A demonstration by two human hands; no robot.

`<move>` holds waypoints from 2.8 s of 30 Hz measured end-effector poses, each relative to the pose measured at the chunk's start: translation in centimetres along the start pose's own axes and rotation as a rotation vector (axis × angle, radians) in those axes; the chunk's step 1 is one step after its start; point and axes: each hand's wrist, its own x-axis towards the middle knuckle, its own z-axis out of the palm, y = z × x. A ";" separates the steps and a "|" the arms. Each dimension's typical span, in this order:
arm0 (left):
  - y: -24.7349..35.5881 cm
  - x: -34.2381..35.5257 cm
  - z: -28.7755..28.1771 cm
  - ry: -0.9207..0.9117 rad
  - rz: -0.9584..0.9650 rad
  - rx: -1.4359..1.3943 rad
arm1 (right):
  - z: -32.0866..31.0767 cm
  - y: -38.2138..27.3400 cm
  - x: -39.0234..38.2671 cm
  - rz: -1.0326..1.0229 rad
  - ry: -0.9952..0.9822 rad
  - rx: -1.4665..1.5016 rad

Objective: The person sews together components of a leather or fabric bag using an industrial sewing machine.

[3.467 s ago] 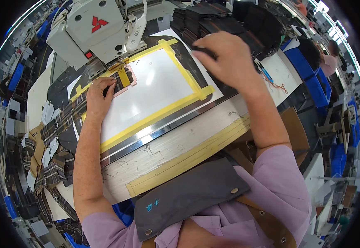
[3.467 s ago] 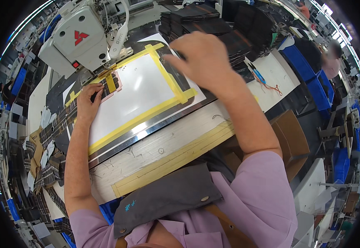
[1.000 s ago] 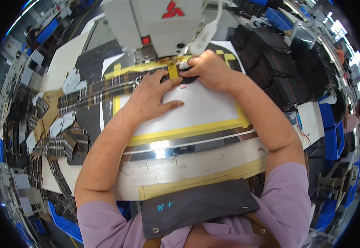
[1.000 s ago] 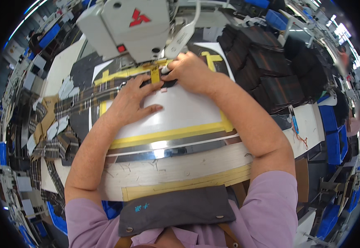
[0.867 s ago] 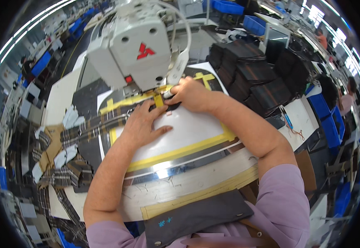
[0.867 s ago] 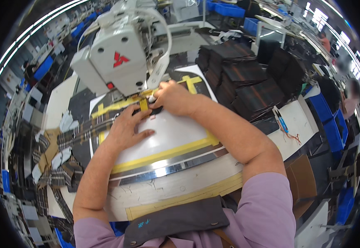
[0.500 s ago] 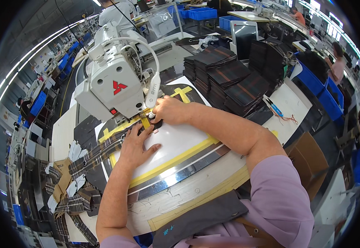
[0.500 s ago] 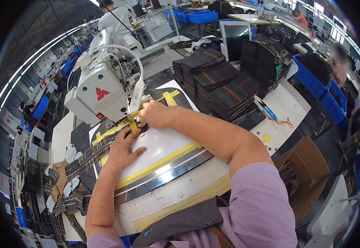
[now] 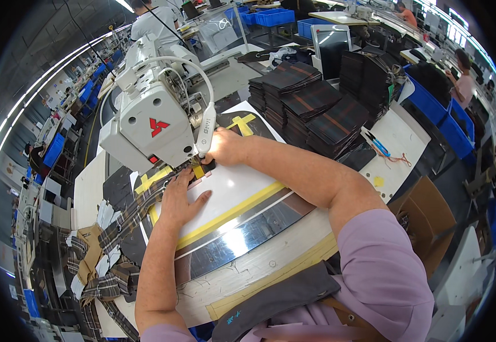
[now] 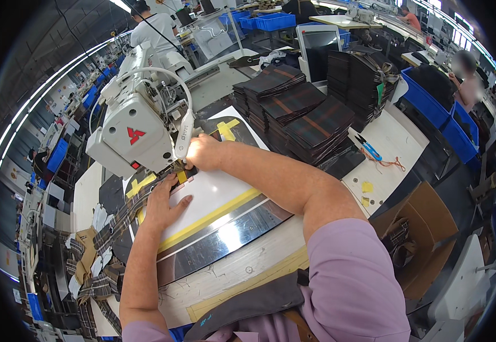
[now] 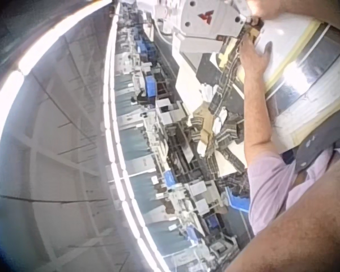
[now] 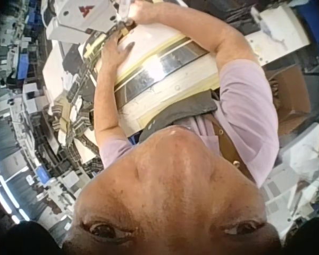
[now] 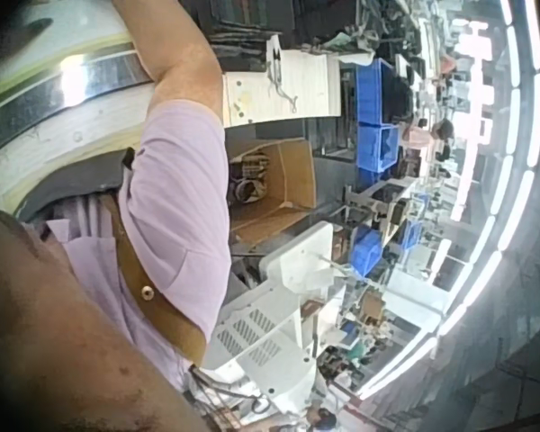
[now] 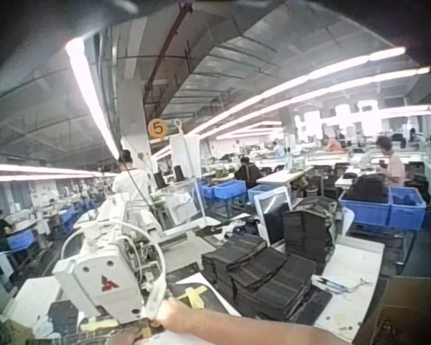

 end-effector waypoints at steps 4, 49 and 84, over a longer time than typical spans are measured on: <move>-0.1 0.8 0.0 0.027 0.012 0.022 | 0.6 0.6 1.2 0.049 0.004 -0.020; -0.6 -5.2 -13.2 -0.454 -0.523 -0.527 | -3.2 -4.9 -5.9 0.131 0.094 0.074; 1.6 -6.3 -1.3 0.106 -0.172 -0.239 | -6.3 -12.9 -6.8 0.657 -0.416 1.386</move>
